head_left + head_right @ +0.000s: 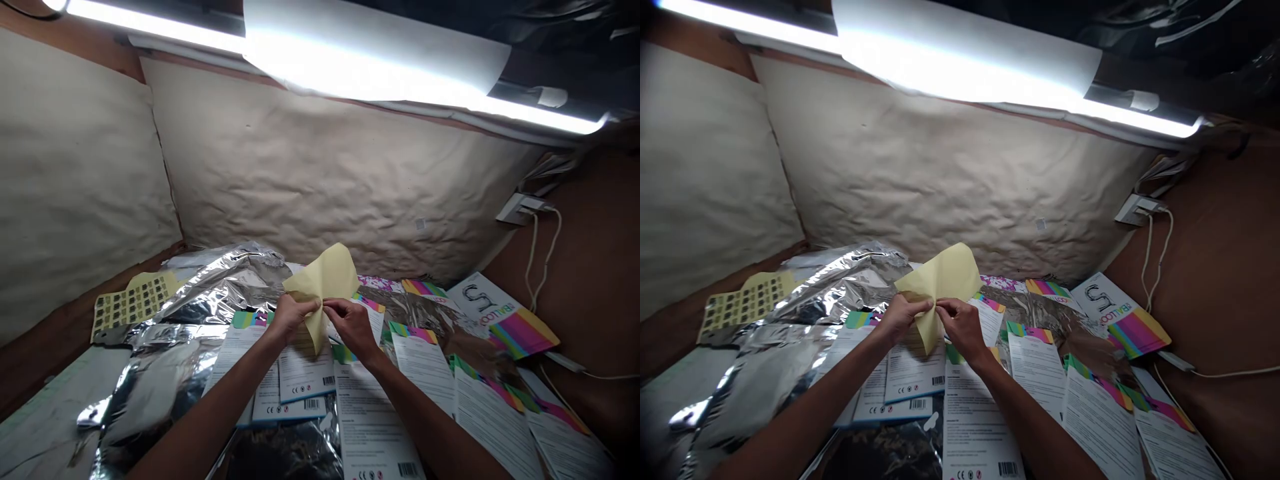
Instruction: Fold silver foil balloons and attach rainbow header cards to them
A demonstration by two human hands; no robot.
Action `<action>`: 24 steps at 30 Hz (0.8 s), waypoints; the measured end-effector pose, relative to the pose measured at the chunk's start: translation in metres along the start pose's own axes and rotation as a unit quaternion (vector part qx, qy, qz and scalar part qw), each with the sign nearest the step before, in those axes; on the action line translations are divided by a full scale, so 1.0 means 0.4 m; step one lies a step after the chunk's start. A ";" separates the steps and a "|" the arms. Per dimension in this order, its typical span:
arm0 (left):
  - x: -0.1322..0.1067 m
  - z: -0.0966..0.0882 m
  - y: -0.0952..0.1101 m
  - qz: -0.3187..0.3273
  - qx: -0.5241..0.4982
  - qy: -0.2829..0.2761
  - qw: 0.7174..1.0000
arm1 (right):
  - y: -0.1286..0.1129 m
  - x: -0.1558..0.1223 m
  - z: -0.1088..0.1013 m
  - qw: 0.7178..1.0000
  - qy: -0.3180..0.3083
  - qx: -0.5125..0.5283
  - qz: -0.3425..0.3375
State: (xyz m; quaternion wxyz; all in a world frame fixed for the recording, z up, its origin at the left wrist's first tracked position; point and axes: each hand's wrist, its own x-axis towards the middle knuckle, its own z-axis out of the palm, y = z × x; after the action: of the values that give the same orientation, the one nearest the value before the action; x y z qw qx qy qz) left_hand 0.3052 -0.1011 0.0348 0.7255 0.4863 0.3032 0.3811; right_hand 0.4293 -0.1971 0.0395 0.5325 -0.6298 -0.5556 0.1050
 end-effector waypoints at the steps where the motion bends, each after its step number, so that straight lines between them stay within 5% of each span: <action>1: 0.001 0.001 0.000 0.013 0.008 0.005 1.000 | -0.003 0.001 0.002 1.000 -0.002 0.020 0.002; 12: -0.030 0.021 0.037 0.091 0.070 -0.060 0.992 | -0.017 0.003 -0.019 0.998 0.026 0.042 0.047; 24: -0.029 0.031 0.015 0.115 0.083 -0.068 0.988 | -0.005 0.007 -0.037 0.982 0.012 0.152 0.111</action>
State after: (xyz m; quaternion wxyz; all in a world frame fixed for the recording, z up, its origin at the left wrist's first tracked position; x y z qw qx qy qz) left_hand 0.3076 -0.1156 0.0456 0.6532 0.6009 0.2259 0.4015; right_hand 0.4398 -0.2035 0.0484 0.6136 -0.6006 -0.4536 0.2387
